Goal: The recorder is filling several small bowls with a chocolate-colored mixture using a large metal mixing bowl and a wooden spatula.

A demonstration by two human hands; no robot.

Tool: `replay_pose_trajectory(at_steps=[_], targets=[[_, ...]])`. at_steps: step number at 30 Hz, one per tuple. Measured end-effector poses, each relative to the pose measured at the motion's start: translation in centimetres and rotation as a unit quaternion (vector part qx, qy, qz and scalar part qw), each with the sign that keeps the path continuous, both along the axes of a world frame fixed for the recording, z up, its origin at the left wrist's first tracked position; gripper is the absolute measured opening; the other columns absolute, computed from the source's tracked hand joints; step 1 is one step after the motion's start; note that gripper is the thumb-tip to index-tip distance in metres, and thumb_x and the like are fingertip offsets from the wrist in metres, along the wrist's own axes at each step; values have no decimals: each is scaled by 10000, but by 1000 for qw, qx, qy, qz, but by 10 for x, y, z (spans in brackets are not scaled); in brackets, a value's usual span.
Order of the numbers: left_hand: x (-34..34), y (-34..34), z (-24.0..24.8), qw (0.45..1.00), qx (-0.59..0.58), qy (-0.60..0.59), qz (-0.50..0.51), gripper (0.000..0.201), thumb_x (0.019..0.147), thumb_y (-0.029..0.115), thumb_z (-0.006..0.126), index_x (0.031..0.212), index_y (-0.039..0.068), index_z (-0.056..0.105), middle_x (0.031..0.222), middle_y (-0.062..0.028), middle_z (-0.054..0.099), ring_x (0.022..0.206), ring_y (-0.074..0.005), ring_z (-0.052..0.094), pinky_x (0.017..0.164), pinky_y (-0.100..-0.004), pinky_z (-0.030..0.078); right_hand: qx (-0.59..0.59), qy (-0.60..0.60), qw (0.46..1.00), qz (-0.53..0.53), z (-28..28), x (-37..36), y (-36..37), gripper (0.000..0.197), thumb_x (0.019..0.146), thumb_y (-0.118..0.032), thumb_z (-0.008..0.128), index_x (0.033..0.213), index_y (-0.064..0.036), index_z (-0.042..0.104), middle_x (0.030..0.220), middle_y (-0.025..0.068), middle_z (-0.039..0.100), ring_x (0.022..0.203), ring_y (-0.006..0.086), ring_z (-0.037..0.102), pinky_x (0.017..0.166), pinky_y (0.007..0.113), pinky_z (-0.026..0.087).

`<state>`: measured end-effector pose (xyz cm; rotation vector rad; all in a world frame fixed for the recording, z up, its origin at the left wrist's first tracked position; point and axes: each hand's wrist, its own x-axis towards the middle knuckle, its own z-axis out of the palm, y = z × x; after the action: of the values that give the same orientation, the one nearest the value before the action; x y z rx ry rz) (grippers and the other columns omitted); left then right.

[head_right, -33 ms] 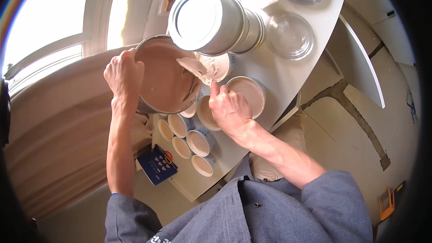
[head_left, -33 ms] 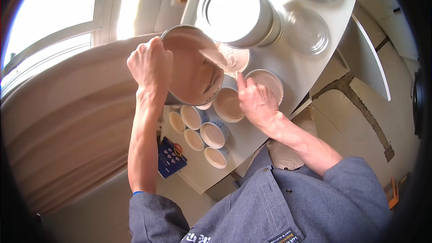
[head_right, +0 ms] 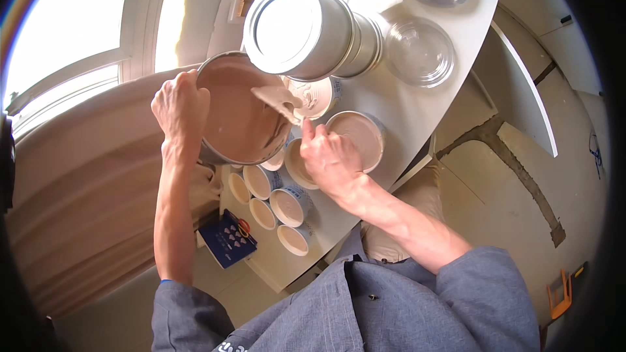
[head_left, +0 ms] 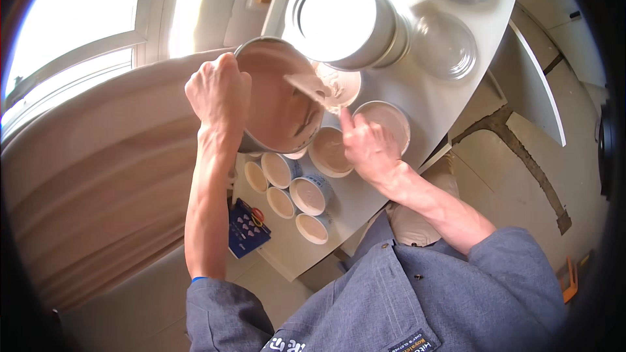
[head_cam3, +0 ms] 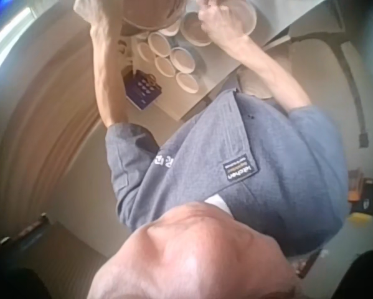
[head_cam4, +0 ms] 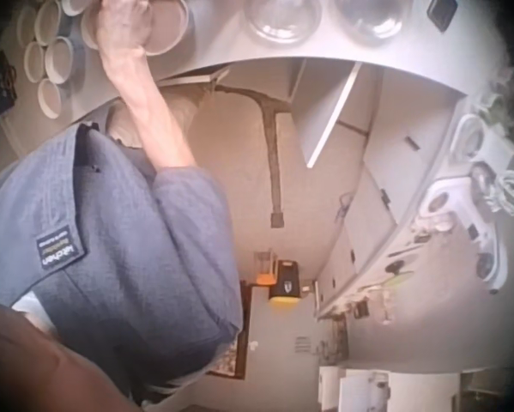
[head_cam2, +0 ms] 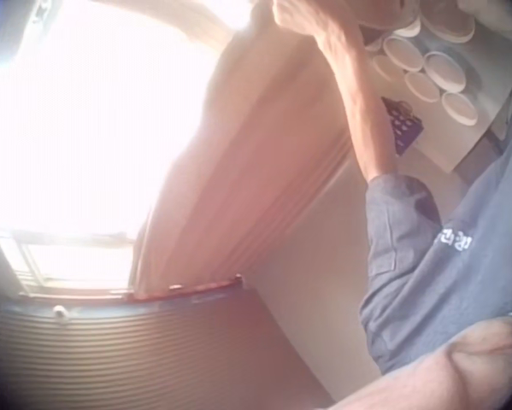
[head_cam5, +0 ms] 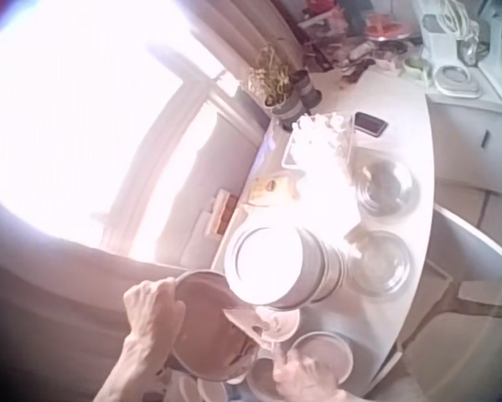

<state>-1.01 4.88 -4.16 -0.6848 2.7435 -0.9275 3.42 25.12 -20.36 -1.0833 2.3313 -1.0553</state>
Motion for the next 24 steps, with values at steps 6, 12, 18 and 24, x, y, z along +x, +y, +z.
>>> replay_pose_trajectory(at_steps=[6,12,18,24], targets=[[-3,-1,-7,1000,11,7,-27,200,737,26,571,847,60,735,757,-204,694,752,-402,688,727,-493,551,-9,-25,999,45,-23,10,-13,443,795,-1,603,1227,86,556,808,215,664,670,358,717,577,446,589],[-6,-9,-11,999,23,-30,-22,194,736,27,575,851,39,731,783,-208,702,773,-402,696,732,-489,552,43,26,999,8,-22,-4,2,395,819,-29,622,1188,103,575,820,183,687,668,292,735,565,363,603],[-11,-5,-11,998,35,-30,-44,160,726,24,590,820,13,719,794,-217,703,783,-404,699,726,-483,556,-7,6,1000,8,-26,0,6,462,802,-9,615,1253,78,563,825,199,670,671,336,716,585,416,589],[-30,2,-8,993,66,-66,-71,128,738,35,605,782,-33,704,786,-250,694,775,-414,704,709,-487,562,6,-27,998,57,-36,-1,-15,436,799,-2,614,1223,81,561,843,212,665,708,361,714,621,443,590]])
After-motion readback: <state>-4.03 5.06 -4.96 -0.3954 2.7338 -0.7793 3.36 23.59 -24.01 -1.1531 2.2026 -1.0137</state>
